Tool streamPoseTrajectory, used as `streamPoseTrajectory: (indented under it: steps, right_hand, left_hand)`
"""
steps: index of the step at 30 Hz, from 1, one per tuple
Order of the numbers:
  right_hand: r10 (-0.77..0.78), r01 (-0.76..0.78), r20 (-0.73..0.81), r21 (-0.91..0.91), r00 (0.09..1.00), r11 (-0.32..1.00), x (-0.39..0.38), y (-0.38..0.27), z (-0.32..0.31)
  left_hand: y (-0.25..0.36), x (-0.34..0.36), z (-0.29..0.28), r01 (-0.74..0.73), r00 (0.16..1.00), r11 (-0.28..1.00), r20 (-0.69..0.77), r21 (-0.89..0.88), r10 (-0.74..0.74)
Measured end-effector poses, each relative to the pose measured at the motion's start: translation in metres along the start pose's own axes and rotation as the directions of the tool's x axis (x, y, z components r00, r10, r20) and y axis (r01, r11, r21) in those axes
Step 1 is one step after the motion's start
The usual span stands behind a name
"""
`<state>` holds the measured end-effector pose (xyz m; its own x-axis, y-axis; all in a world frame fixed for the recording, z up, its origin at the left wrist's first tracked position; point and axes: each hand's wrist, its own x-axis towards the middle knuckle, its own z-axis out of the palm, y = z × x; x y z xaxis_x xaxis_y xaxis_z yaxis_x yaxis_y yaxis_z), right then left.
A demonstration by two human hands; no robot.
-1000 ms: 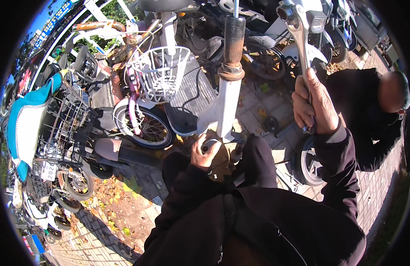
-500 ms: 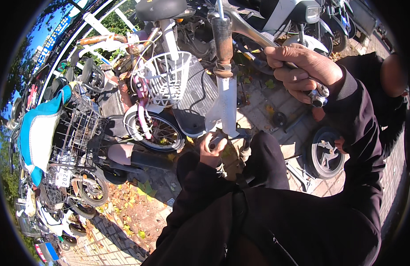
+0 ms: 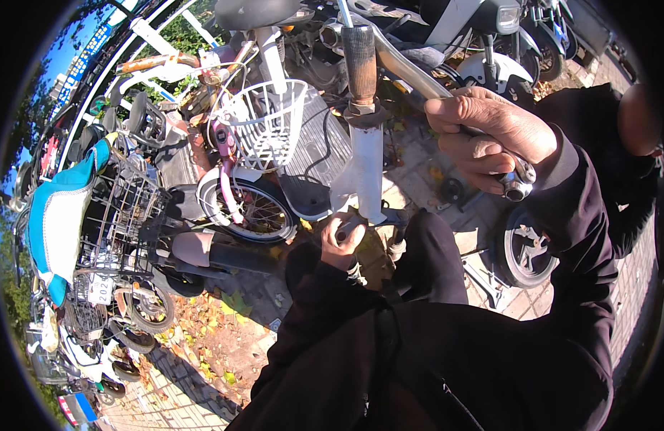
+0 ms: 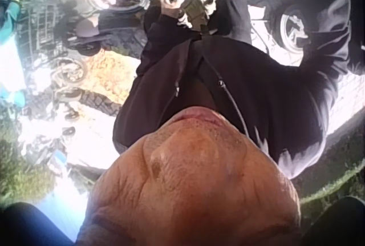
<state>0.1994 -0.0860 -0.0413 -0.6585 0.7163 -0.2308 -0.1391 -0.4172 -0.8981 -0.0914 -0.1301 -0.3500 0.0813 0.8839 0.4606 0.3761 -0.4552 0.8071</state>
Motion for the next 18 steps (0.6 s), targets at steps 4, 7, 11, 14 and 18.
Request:
streamPoseTrajectory:
  steps: [4, 7, 11, 14, 18]
  right_hand:
    - [-0.167, 0.115, -0.234, -0.220, 0.958, 0.969, -0.008, 0.018, -0.026]
    - [-0.612, 0.077, -0.289, -0.863, 0.736, 0.500, -0.011, 0.039, -0.034]
    - [-0.868, -0.074, 0.062, -0.991, 0.492, -0.113, -0.016, 0.036, -0.017]
    - [-0.714, -0.153, 0.338, -0.836, 0.613, -0.528, -0.012, 0.010, -0.001]
    - [-0.632, -0.254, 0.380, -0.684, 0.676, -0.683, 0.013, -0.014, -0.004]
  left_hand:
    - [0.009, 0.000, -0.001, 0.140, 0.990, 0.987, 0.019, -0.077, -0.139]
    - [0.007, 0.001, -0.001, 0.075, 0.997, 0.997, 0.012, -0.031, -0.075]
    - [-0.004, -0.002, 0.000, 0.087, 0.996, 0.994, 0.026, -0.062, -0.085]
    - [-0.008, -0.006, 0.000, 0.080, 0.997, 0.994, -0.012, 0.074, -0.079]
    - [-0.003, -0.009, -0.001, 0.457, 0.890, 0.870, 0.103, -0.185, -0.445]
